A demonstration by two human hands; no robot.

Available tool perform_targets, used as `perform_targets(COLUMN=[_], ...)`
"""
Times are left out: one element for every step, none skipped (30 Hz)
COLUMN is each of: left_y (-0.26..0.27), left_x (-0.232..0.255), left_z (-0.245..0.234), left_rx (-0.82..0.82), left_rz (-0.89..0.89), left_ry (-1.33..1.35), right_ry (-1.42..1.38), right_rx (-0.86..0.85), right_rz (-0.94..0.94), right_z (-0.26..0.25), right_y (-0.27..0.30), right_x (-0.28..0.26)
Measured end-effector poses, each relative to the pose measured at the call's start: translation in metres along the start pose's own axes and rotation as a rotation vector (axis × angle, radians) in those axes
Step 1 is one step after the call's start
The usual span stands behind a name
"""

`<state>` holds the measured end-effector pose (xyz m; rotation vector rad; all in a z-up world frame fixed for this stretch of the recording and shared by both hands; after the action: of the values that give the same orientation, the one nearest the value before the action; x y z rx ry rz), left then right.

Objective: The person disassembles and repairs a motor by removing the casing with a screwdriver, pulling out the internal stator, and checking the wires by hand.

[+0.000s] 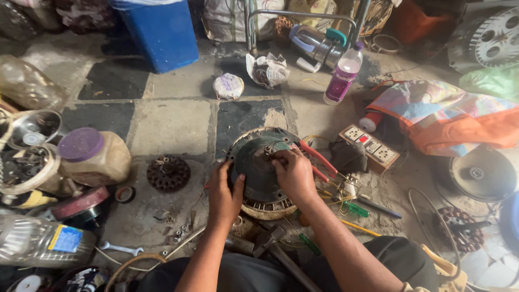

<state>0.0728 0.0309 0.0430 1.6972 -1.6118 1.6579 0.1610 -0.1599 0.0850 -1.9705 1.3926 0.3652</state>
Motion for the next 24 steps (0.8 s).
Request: perform_targets(left_y=[0.003, 0.006, 0.007, 0.008, 0.007, 0.006, 0.007, 0.007, 0.007, 0.007, 0.007, 0.007, 0.007, 0.007, 0.008, 0.008, 0.008, 0.008, 0.008, 0.007, 0.008, 0.008, 0.007, 0.007], left_x=[-0.012, -0.013, -0.013, -0.013, -0.012, -0.008, -0.005, -0.005, -0.006, -0.007, -0.007, -0.003, 0.001, 0.002, 0.001, 0.001, 0.002, 0.0, -0.002, -0.002, -0.001, -0.001, 0.0, -0.002], left_z=[0.002, 0.003, 0.004, 0.005, 0.006, 0.006, 0.005, 0.005, 0.006, 0.006, 0.006, 0.005, 0.004, 0.004, 0.004, 0.003, 0.003, 0.004, 0.004, 0.004, 0.003, 0.004, 0.004, 0.005], left_rx=[-0.045, -0.045, -0.035, -0.024, -0.022, -0.004, 0.016, 0.02, 0.013, 0.007, 0.011, 0.02, 0.027, 0.029, 0.025, 0.02, 0.021, 0.013, 0.008, 0.012, 0.014, 0.016, 0.015, 0.014], left_rz=[-0.121, -0.128, -0.131, -0.135, -0.137, -0.1, -0.064, -0.068, -0.078, -0.088, -0.09, -0.054, -0.017, -0.017, -0.032, -0.046, -0.044, -0.069, -0.094, -0.092, -0.089, -0.086, -0.084, -0.105], left_ry=[0.053, 0.059, 0.066, 0.073, 0.08, 0.064, 0.045, 0.05, 0.041, 0.033, 0.033, 0.021, 0.009, 0.009, 0.017, 0.025, 0.027, 0.046, 0.064, 0.066, 0.058, 0.049, 0.051, 0.051], right_ry=[-0.013, -0.027, -0.019, -0.051, -0.084, -0.077, -0.099, -0.121, -0.118, -0.072, -0.029, -0.028, 0.097, 0.222, 0.222, 0.158, 0.095, 0.097, -0.06, -0.217, -0.215, -0.208, -0.203, -0.202], right_rx=[-0.054, -0.108, -0.111, -0.161, -0.208, -0.209, -0.189, -0.169, -0.172, -0.189, -0.207, -0.21, -0.183, -0.155, -0.154, -0.192, -0.228, -0.225, -0.264, -0.302, -0.301, -0.285, -0.268, -0.265], right_rz=[0.028, 0.056, 0.056, 0.117, 0.175, 0.174, 0.148, 0.122, 0.121, 0.108, 0.092, 0.089, 0.051, 0.012, 0.01, 0.075, 0.141, 0.14, 0.178, 0.215, 0.215, 0.196, 0.179, 0.179], right_z=[0.006, 0.012, 0.013, 0.019, 0.023, 0.023, 0.02, 0.017, 0.015, 0.014, 0.012, 0.01, 0.006, 0.003, 0.004, 0.01, 0.017, 0.02, 0.028, 0.036, 0.04, 0.042, 0.042, 0.042], right_y=[-0.003, -0.004, -0.005, -0.005, -0.005, -0.006, -0.006, -0.007, -0.007, -0.007, -0.007, -0.006, -0.006, -0.006, -0.007, -0.009, -0.01, -0.012, -0.014, -0.015, -0.016, -0.018, -0.02, -0.019], right_x=[0.004, 0.008, 0.009, 0.014, 0.019, 0.018, 0.015, 0.012, 0.011, 0.009, 0.006, 0.004, 0.001, -0.001, 0.0, 0.008, 0.018, 0.024, 0.032, 0.037, 0.041, 0.042, 0.041, 0.04])
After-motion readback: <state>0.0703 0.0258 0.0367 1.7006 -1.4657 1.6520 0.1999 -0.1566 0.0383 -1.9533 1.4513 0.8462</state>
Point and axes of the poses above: each hand's wrist, its own y-axis away from the middle knuckle, its own z-axis out of the palm, x = y × z, the point moved 9 cm from there along -y, towards the middle knuckle, and after that the axes turned 13 degrees about y, right-handed, at the moved point
